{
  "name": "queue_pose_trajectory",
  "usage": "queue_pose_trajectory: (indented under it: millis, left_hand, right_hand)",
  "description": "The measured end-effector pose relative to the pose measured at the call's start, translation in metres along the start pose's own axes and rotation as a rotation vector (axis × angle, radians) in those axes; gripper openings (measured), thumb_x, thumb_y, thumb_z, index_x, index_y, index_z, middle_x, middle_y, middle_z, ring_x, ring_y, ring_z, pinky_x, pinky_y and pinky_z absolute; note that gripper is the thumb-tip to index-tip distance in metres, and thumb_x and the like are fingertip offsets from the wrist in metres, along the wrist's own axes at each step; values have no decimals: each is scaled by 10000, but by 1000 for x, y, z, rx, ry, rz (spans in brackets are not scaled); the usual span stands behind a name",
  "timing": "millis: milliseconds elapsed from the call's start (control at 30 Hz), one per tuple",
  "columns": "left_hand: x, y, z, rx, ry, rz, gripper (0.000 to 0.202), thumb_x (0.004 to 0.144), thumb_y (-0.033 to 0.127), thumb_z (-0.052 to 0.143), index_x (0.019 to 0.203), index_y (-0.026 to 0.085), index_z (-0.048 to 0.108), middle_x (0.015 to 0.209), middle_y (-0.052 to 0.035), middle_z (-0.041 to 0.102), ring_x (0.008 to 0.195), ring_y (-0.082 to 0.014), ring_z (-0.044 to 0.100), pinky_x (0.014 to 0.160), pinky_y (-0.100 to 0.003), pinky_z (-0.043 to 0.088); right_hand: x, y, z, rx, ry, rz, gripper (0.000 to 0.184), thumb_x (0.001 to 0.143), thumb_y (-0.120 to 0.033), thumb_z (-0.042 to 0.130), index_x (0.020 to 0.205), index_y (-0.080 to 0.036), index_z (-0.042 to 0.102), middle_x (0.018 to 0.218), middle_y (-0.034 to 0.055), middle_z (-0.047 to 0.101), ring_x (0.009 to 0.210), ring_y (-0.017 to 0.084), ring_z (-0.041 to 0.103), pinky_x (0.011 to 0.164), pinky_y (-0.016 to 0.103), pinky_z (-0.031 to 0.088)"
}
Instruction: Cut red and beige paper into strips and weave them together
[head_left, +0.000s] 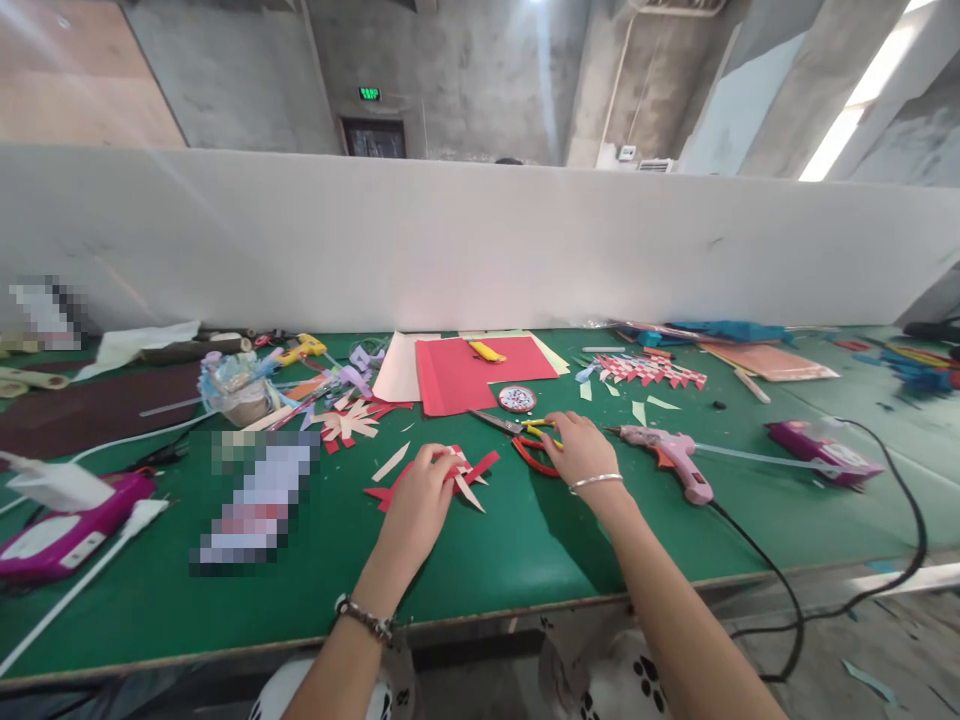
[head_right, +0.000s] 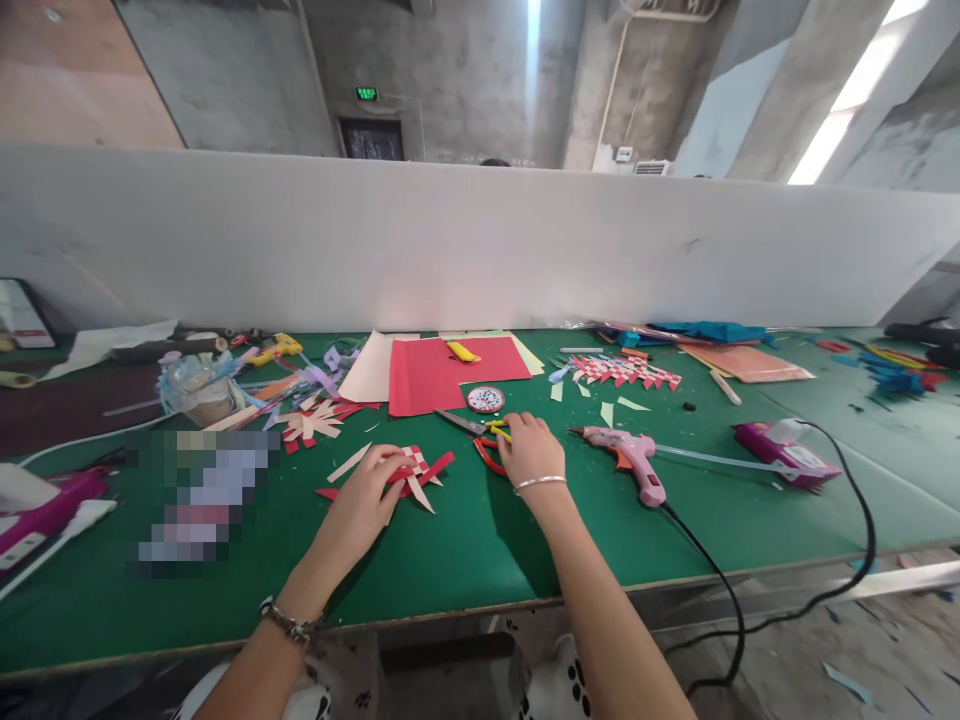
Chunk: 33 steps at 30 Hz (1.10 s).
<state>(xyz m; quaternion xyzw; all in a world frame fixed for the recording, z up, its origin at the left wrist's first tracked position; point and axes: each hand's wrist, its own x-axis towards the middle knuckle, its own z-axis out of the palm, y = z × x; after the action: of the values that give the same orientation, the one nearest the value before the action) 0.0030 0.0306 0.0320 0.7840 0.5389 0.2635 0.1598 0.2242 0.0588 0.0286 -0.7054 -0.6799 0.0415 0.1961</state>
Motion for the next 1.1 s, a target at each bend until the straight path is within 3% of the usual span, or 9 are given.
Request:
queue_pose_trajectory:
  millis: [67, 200, 333, 433, 600, 833, 900, 1000, 1100]
  left_hand:
    - [1, 2, -2, -118, 70, 14, 236, 837, 153, 375, 857, 183, 608, 1006, -76, 539, 902, -185, 569, 796, -311, 453]
    - [2, 5, -8, -225, 197, 33, 227, 827, 190, 407, 775, 184, 628, 933, -56, 596, 907, -181, 575, 830, -318, 458]
    - [0, 8, -13, -238, 284, 108, 231, 832, 197, 412, 804, 185, 640, 955, -53, 624, 936, -177, 577, 845, -315, 458]
    - [-2, 9, -15, -206, 278, 229, 239, 833, 180, 404, 788, 195, 639, 945, -45, 641, 915, -165, 589, 817, -292, 470]
    - [-2, 10, -14, -194, 229, 346, 203, 815, 163, 429, 782, 194, 626, 917, -33, 640, 852, -141, 601, 773, -252, 473]
    - [2, 5, -20, -230, 315, 43, 154, 803, 290, 457, 790, 183, 567, 821, -30, 593, 769, -149, 579, 701, -259, 473]
    - [5, -2, -22, -276, 260, -61, 212, 792, 345, 468, 887, 182, 565, 898, -46, 601, 819, -163, 581, 723, -271, 469]
    - [7, -6, -20, -459, 88, -184, 399, 798, 456, 441, 1080, 186, 525, 1060, -76, 597, 940, -189, 577, 744, -273, 464]
    - [5, 2, -15, -581, -44, -181, 477, 771, 506, 471, 1110, 176, 527, 1072, -85, 611, 942, -208, 583, 703, -261, 464]
  right_hand:
    - [-4, -5, 5, 340, 3, -20, 250, 824, -315, 465, 980, -154, 574, 872, 75, 622, 826, 182, 572, 734, 294, 444]
    - [-13, -27, 21, 979, -168, 71, 350, 781, -436, 476, 969, -152, 556, 819, 54, 628, 736, 150, 593, 680, 277, 485]
    - [-19, -48, 24, 1287, -399, 172, 438, 719, -502, 556, 991, -159, 559, 866, 63, 635, 810, 154, 609, 664, 257, 489]
    - [-22, -52, 21, 1436, -457, 127, 463, 667, -492, 636, 979, -154, 583, 856, 58, 643, 796, 140, 609, 702, 256, 483]
    - [-22, -47, 21, 1415, -305, -49, 337, 665, -478, 652, 773, -159, 635, 760, 20, 626, 705, 112, 567, 709, 254, 462]
    - [-20, -31, 21, 1210, -273, -106, 418, 763, -534, 517, 734, -134, 637, 664, 27, 597, 589, 96, 513, 625, 249, 429]
    - [-18, -25, 19, 1167, -292, -104, 461, 775, -560, 480, 758, -129, 641, 659, 26, 587, 568, 91, 501, 602, 243, 419]
    - [-18, -20, 18, 1116, -354, -164, 485, 807, -557, 432, 792, -124, 649, 644, 21, 570, 535, 79, 477, 559, 230, 403]
    - [-21, -22, 18, 1090, -510, -281, 462, 834, -518, 419, 814, -121, 655, 615, 12, 557, 518, 70, 465, 529, 213, 395]
